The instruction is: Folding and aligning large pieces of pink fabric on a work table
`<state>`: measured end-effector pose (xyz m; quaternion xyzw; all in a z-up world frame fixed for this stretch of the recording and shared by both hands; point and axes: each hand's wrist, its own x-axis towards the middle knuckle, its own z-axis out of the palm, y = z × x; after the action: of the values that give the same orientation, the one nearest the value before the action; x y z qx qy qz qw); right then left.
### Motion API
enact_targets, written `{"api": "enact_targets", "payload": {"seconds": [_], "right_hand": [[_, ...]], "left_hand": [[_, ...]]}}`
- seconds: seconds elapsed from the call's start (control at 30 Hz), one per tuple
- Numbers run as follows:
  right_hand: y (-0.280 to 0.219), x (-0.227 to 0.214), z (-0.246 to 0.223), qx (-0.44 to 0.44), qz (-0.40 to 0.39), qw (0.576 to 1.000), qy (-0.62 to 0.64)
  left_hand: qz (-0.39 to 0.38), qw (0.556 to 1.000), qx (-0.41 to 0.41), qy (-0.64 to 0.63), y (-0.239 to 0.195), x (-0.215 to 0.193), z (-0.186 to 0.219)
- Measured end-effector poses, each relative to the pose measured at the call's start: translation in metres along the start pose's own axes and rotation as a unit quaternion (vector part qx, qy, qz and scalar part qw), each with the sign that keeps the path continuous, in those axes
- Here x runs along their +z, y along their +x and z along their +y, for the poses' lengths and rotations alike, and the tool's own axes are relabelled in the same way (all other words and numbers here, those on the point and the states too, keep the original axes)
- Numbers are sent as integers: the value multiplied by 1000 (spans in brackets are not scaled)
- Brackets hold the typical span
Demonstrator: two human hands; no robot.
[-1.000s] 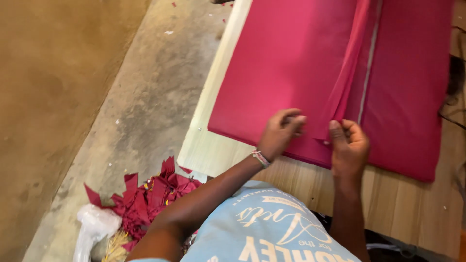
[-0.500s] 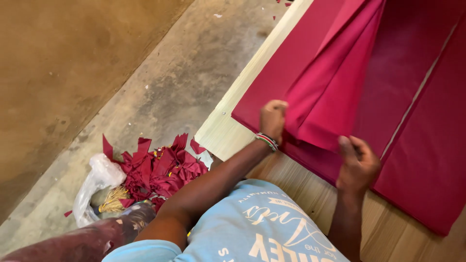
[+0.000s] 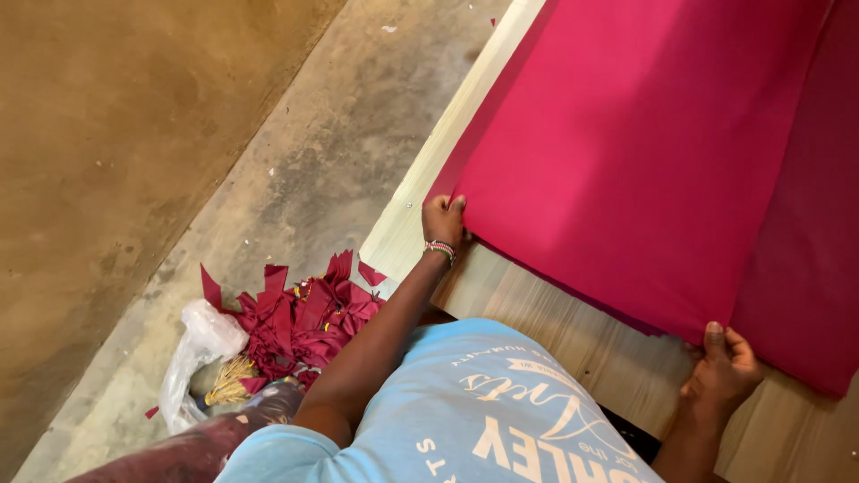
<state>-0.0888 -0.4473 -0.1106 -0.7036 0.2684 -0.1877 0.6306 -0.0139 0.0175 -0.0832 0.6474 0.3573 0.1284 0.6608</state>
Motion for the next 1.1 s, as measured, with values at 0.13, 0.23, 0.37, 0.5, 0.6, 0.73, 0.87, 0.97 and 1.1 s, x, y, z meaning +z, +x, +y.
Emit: {"api": "enact_targets", "payload": {"seconds": [0.13, 0.23, 0.37, 0.5, 0.6, 0.73, 0.87, 0.97, 1.1], "right_hand": [[-17, 21, 0, 64, 35, 997, -20], [-22, 23, 10, 67, 43, 996, -26], [-21, 21, 23, 22, 30, 995, -91], [-43, 53, -14, 85, 67, 988, -110], [-37, 39, 3, 82, 60, 984, -144], [-35, 43, 17, 74, 65, 984, -151], [-41, 46, 8, 70, 57, 978, -186], [-45, 49, 2, 59, 62, 977, -193], [-40, 53, 3, 63, 54, 981, -175]], "left_hand": [[37, 998, -10, 49, 7, -15, -11], [28, 997, -52, -47, 8, -23, -13], [27, 992, -69, -101, 14, -35, -6], [23, 991, -112, -67, 26, -45, 0], [9, 986, -97, -137, 18, -55, 6], [4, 973, -121, -198, 20, -63, 16], [2, 966, -141, -216, 24, -63, 15], [7, 960, -151, -235, 26, -61, 10], [9, 954, -141, -265, 38, -52, -7]]}}
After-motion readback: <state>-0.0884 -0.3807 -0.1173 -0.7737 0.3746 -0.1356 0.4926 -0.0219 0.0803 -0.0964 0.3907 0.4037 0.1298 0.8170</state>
